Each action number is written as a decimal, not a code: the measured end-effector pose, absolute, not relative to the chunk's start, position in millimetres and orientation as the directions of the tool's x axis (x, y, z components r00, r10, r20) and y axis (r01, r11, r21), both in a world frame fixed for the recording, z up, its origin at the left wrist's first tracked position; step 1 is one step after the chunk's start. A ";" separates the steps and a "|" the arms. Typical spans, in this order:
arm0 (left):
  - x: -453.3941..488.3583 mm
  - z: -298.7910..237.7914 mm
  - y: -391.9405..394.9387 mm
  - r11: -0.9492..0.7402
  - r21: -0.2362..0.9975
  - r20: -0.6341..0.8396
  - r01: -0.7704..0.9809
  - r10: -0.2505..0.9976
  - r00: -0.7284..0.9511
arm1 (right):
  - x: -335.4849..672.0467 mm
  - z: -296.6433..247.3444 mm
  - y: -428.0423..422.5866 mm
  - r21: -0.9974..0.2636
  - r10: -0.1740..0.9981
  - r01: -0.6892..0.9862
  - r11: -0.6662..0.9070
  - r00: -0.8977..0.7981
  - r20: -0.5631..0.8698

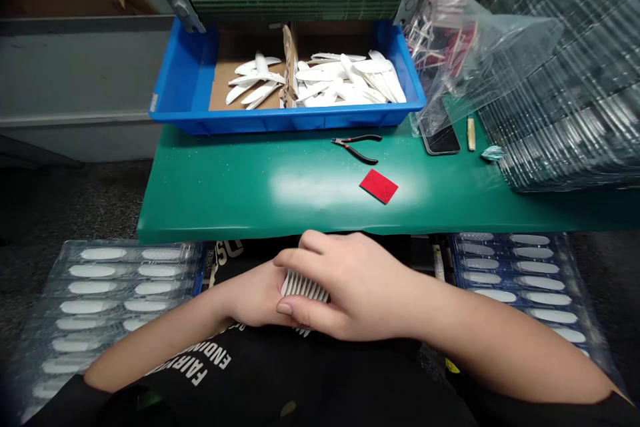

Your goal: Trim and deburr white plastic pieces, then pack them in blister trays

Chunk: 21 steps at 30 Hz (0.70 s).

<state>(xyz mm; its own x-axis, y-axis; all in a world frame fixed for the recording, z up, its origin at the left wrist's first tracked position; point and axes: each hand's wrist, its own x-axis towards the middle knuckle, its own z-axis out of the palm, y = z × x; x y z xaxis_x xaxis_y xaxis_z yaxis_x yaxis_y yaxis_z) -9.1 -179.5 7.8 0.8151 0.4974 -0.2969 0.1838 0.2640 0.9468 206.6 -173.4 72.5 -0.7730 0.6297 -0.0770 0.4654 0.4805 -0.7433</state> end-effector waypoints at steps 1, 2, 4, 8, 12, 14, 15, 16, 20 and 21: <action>-7.3 5.7 -180.6 0.248 0.954 -0.279 0.170 0.515 0.810 | 203.1 70.0 -177.3 -0.682 0.619 0.512 0.522 -0.778 -0.110; -5.1 3.5 -182.1 0.245 0.955 -0.276 0.166 0.532 0.800 | 199.2 65.9 -180.4 -0.625 0.625 0.563 0.540 -0.766 -0.150; 0.2 -1.0 -186.3 0.308 0.938 -0.314 0.160 0.559 0.767 | 192.1 54.6 -183.7 -0.543 0.656 0.648 0.534 -0.723 -0.217; 8.0 -8.8 -196.9 0.560 0.823 -0.444 0.091 0.537 0.717 | 187.6 35.6 -183.6 -0.489 0.683 0.709 0.509 -0.678 -0.272; 9.1 -12.9 -205.8 0.652 0.752 -0.537 0.095 0.522 0.663 | 189.4 30.4 -183.5 -0.499 0.662 0.689 0.526 -0.700 -0.268; 9.0 -13.4 -208.1 0.678 0.732 -0.550 0.069 0.527 0.648 | 189.0 28.8 -183.7 -0.513 0.653 0.675 0.531 -0.711 -0.260; 9.1 -13.5 -208.8 0.682 0.730 -0.544 0.049 0.536 0.645 | 188.4 27.6 -183.5 -0.527 0.650 0.666 0.528 -0.716 -0.255; 9.1 -13.6 -209.2 0.682 0.731 -0.534 0.030 0.544 0.647 | 187.8 26.1 -183.3 -0.545 0.650 0.658 0.520 -0.719 -0.247; 7.4 -16.2 -209.4 0.753 0.657 -0.537 -0.034 0.499 0.680 | 187.1 20.6 -180.5 -0.648 0.683 0.615 0.449 -0.704 -0.194; 6.1 -17.5 -209.1 0.787 0.614 -0.543 -0.053 0.470 0.696 | 188.0 19.9 -179.3 -0.684 0.696 0.602 0.412 -0.692 -0.190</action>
